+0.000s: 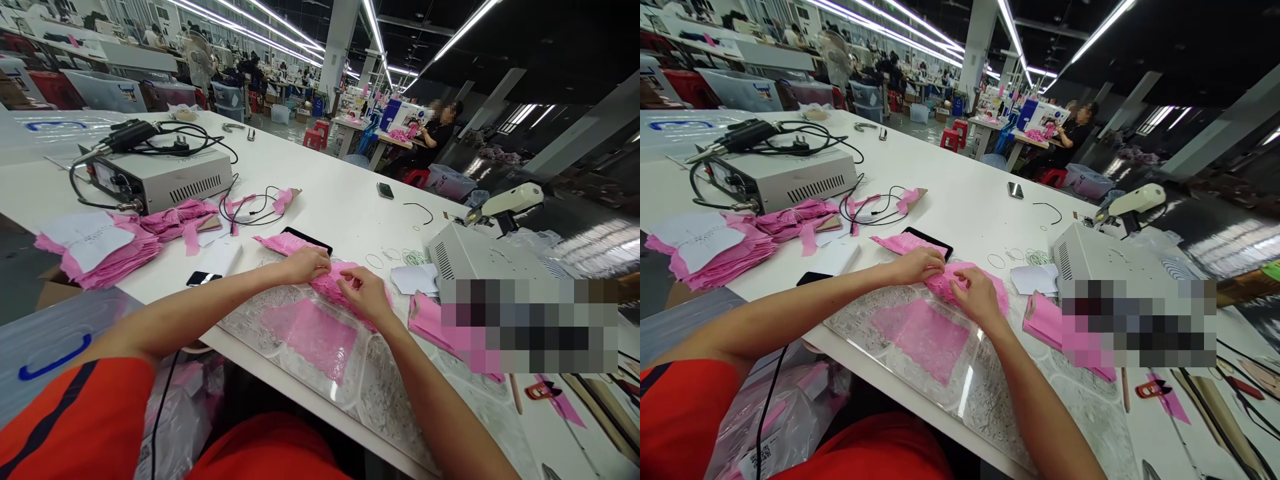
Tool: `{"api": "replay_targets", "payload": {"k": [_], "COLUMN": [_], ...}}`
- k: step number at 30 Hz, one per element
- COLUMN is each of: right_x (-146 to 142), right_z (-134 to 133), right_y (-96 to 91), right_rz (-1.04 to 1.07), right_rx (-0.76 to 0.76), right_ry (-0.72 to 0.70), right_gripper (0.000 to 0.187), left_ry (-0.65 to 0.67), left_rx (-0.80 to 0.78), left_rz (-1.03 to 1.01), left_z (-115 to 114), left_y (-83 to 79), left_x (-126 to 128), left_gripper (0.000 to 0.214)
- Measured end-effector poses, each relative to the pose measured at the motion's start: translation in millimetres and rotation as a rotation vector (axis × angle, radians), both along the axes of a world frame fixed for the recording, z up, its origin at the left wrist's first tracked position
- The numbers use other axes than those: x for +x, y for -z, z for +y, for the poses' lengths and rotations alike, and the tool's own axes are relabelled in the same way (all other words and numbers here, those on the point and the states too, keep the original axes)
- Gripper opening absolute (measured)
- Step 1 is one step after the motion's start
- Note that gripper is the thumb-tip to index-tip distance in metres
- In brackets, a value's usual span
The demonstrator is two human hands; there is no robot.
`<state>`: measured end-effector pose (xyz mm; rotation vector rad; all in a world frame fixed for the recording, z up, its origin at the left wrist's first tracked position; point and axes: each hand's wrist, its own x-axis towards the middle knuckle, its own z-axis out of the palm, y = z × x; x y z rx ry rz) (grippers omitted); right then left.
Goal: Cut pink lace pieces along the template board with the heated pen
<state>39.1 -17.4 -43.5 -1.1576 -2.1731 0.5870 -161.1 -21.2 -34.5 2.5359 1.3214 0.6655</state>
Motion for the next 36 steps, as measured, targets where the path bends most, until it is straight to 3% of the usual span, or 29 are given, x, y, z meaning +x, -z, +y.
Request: {"api": "replay_targets", "payload": {"k": [3,6,10,16,20,24,27,33,36], "right_x": [-18,-22,-6,21,49,97,140,207,224], "right_z": [6,15,24,24,16,-10,-43,-117,-145], "right_y": [-1.8,-5.9,-18.0,-37.0,-51.6,-59.4,-45.3,16.3,34.9], "right_rz": [-0.023,-0.009,0.052,0.15,0.34,0.602,0.662,0.345,0.124], "right_rx": [0.011,0.0,0.014,0.051,0.058,0.029,-0.053,-0.238,-0.249], "right_ry": [0.027,0.078,0.188,0.353,0.427,0.563,0.684,0.872,0.911], "right_gripper": [0.016,0.017,0.015,0.013,0.015,0.019,0.021,0.024,0.025], "left_ry": [-0.04,-0.176,-0.335,-0.444,-0.447,-0.355,-0.232,0.268,0.394], "left_rx": [0.011,0.033,0.026,-0.005,0.079,0.129,0.168,0.382,0.377], "left_rz": [-0.034,-0.08,-0.094,0.112,0.138,0.17,0.198,0.29,0.334], "left_z": [-1,-7,-19,-21,-9,-8,-21,-72,-91], "left_y": [-1.3,-1.8,-5.1,-16.7,-15.0,-10.3,-4.1,28.6,38.1], "left_x": [4,13,40,105,137,154,162,165,158], "left_gripper": [0.012,0.013,0.017,0.048,0.033,0.021,0.017,0.008,0.007]}}
